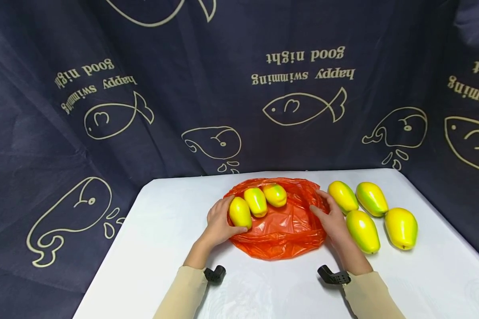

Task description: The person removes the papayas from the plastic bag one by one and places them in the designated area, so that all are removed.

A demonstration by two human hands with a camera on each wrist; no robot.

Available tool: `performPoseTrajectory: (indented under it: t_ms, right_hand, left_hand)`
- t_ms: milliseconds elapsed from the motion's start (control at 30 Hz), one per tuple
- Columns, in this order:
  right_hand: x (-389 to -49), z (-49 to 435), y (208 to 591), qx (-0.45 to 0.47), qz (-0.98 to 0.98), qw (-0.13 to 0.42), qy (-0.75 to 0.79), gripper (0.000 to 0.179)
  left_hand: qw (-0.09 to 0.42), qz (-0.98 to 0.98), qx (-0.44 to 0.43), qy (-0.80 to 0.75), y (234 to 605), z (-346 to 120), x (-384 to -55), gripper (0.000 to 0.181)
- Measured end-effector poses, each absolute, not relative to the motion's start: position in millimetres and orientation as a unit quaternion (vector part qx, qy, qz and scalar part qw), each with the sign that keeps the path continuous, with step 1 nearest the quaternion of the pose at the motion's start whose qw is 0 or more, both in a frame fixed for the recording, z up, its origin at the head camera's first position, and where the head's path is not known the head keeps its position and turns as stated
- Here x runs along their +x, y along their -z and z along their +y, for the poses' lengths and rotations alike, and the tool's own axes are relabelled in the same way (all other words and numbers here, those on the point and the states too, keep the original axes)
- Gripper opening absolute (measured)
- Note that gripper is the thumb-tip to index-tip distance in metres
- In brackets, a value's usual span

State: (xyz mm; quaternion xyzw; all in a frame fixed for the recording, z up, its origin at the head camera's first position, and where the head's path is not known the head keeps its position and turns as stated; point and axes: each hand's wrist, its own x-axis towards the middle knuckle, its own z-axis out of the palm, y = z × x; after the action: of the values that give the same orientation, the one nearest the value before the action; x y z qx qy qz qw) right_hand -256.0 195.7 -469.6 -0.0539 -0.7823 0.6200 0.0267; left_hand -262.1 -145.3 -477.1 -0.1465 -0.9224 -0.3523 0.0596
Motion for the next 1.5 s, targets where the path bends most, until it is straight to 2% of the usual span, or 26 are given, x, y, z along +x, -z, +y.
performPoseTrajectory:
  t_ms: [667,933,1500]
  right_hand:
    - [-256,195,475,-0.055,-0.787,0.034,-0.614,0.064]
    - [-257,193,473,-0.057,-0.784,0.036,-0.617,0.064]
    - [-256,195,471,-0.06,-0.785,0.038,-0.616,0.063]
  left_hand:
    - [0.045,-0.929,-0.128,0.344,476,-145,-260,0.103]
    - [0.073,-0.921,-0.126,0.361,472,-145,-259,0.102]
    - [0.062,-0.856,-0.072,0.508,447,-171,-254,0.103]
